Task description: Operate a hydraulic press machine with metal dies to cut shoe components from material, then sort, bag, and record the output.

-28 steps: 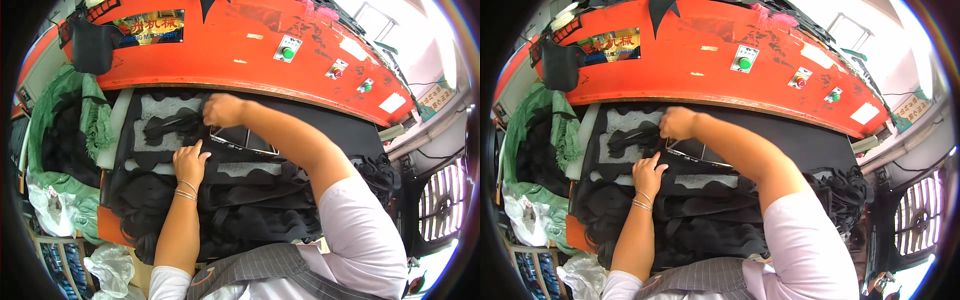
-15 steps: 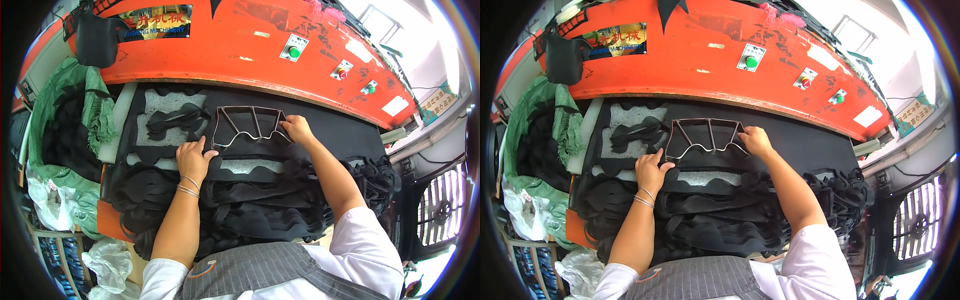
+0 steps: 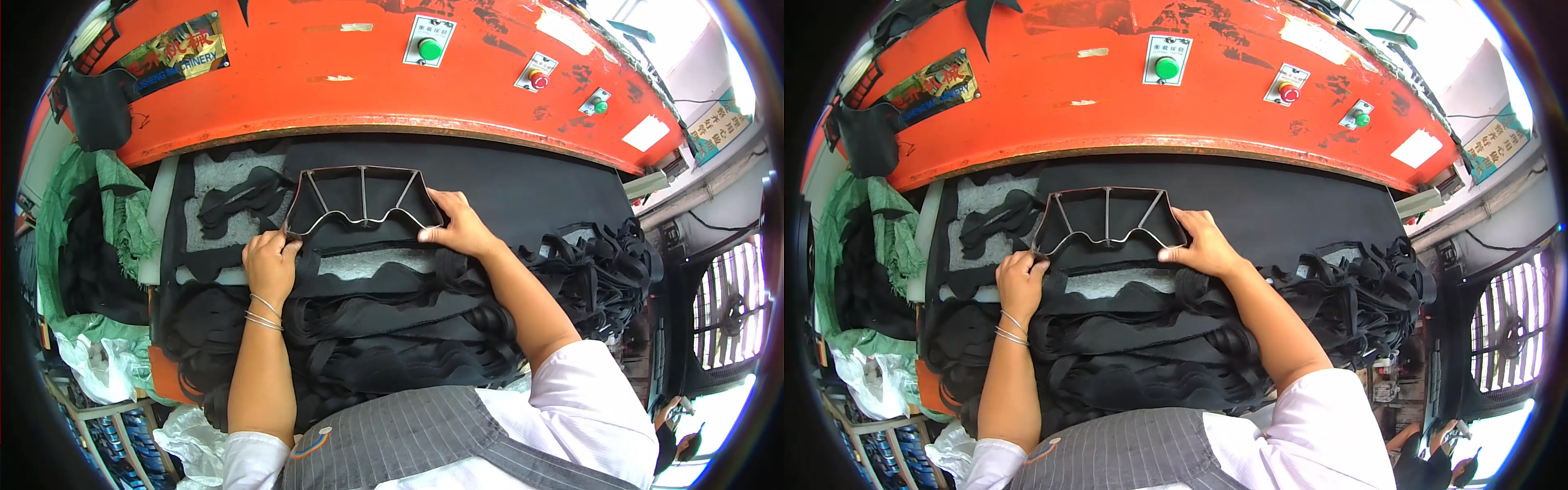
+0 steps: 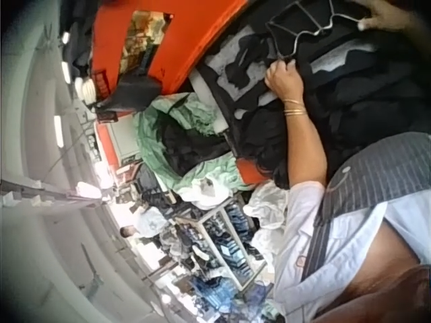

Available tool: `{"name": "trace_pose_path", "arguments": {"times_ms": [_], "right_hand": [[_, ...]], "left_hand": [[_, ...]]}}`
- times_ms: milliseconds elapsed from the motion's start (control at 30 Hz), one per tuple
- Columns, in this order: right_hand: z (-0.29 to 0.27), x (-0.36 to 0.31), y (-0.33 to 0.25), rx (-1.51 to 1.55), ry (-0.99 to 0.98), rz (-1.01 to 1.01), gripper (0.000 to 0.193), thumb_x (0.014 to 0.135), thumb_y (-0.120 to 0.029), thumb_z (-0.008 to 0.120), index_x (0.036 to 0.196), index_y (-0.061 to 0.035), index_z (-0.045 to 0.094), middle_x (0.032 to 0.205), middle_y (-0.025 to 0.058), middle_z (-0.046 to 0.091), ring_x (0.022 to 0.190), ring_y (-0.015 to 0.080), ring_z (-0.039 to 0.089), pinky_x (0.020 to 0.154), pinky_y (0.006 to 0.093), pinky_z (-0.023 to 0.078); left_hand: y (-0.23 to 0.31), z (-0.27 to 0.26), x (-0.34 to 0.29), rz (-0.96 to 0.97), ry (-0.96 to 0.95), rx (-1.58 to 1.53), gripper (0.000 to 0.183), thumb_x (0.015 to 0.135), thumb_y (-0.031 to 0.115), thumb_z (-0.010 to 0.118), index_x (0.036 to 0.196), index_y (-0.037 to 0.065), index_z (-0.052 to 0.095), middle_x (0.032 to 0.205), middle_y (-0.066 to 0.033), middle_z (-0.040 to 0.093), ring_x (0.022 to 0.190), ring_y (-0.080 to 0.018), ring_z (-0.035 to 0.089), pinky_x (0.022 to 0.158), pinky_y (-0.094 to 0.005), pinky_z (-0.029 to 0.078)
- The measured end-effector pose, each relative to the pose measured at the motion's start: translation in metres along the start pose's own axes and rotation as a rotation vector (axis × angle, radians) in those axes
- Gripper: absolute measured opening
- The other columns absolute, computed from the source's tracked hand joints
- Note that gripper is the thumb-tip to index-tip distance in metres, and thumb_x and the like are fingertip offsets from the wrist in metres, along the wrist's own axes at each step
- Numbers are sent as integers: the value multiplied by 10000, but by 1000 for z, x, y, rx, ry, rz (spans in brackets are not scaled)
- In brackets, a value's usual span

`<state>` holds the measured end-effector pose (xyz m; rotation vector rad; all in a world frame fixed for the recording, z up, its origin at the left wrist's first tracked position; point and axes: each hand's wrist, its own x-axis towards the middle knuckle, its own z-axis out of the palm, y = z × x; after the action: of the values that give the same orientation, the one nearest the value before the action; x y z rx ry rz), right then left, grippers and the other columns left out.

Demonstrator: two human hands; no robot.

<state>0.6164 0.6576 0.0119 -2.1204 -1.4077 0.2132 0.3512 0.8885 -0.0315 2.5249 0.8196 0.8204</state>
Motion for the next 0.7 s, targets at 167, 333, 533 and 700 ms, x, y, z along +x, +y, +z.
{"name": "trace_pose_path", "arguments": {"times_ms": [167, 333, 533, 700], "right_hand": [[4, 1, 12, -44, 58, -50, 889, 642, -440, 812, 1319, 31, 478, 1180, 191, 585, 1112, 336, 497, 979, 400, 410], [1, 18, 15, -44, 61, -66, 859, 634, -393, 827, 1298, 35, 492, 1125, 175, 600, 1079, 328, 512, 966, 397, 419], [-2, 44, 32, -50, 86, -50, 839, 620, -346, 844, 1282, 32, 494, 1091, 164, 613, 1054, 330, 521, 948, 396, 425], [-47, 64, 42, 75, 471, 5, 810, 661, -352, 839, 1307, -14, 485, 1299, 211, 490, 1226, 357, 458, 1024, 437, 382]], "left_hand": [[9, 3, 15, 74, 38, 56, 238, 796, 252, 669, 862, 24, 658, 924, -81, 634, 914, -283, 569, 846, -400, 395], [-4, 10, 29, 35, -7, 93, 294, 785, 282, 684, 930, 27, 672, 924, -69, 640, 916, -272, 571, 856, -400, 396], [-6, 26, 60, 52, -28, 165, 294, 788, 292, 686, 912, 26, 689, 936, -67, 647, 917, -276, 576, 851, -403, 403], [-16, 21, 96, -36, -40, 176, 405, 795, 286, 704, 1100, 27, 641, 1037, -126, 638, 1011, -308, 561, 905, -421, 400]]}}
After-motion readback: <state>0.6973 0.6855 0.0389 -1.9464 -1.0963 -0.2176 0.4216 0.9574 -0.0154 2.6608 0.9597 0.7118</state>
